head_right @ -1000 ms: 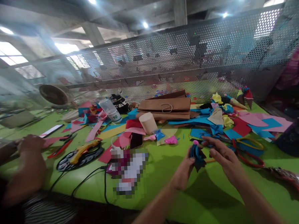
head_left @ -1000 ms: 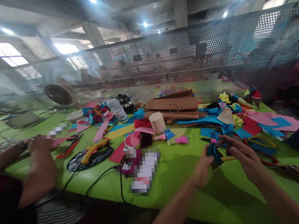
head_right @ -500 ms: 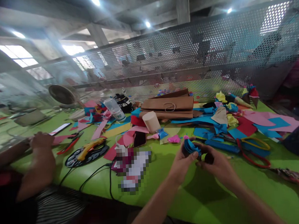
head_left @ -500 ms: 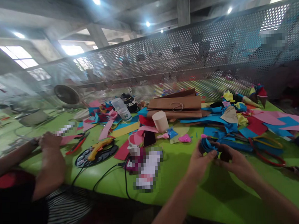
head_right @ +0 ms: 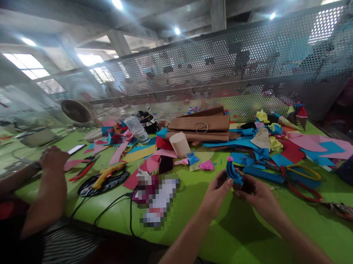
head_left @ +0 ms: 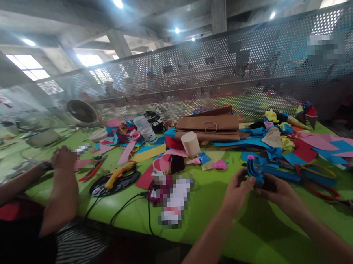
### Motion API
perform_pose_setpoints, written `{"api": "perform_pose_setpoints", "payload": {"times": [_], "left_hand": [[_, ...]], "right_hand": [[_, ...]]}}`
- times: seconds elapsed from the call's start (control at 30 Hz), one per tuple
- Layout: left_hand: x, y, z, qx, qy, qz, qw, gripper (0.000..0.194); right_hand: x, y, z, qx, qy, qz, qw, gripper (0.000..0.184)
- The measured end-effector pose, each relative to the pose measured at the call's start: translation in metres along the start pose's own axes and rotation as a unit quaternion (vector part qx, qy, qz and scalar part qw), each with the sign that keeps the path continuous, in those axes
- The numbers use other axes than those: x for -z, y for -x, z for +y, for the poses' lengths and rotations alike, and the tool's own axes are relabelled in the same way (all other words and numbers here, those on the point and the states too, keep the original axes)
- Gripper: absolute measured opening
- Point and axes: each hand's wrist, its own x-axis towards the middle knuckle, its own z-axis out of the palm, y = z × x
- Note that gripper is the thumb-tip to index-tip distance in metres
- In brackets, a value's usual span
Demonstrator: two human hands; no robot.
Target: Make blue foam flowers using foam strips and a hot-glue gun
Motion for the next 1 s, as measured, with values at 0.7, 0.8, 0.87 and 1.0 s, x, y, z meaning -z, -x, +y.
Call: {"api": "perform_pose_setpoints", "payload": {"times": [0.7, 0.8, 0.87, 1.0], "left_hand": [[-0.001, 0.001, 0.018, -0.038, -0.009, -0.022, 0.999, 0.051], [0.0, 0.001, 0.017, -0.037, -0.007, -0.027, 0.999, 0.053], [-0.001, 0.002, 0.021, -0.045, -0.002, -0.035, 0.998, 0.055], [-0.002, 0.002, 0.035, -0.076, -0.012, -0.004, 0.997, 0.048]], "right_hand": [[-0.006, 0.0, -0.003, 0.019, 0.093, 0.002, 0.995, 0.053], [-0.005, 0.0, 0.001, 0.017, 0.085, 0.003, 0.996, 0.05], [-0.003, 0.0, 0.004, 0.019, 0.088, 0.006, 0.996, 0.047], [-0.002, 0.0, 0.006, 0.019, 0.118, -0.003, 0.993, 0.045]]}}
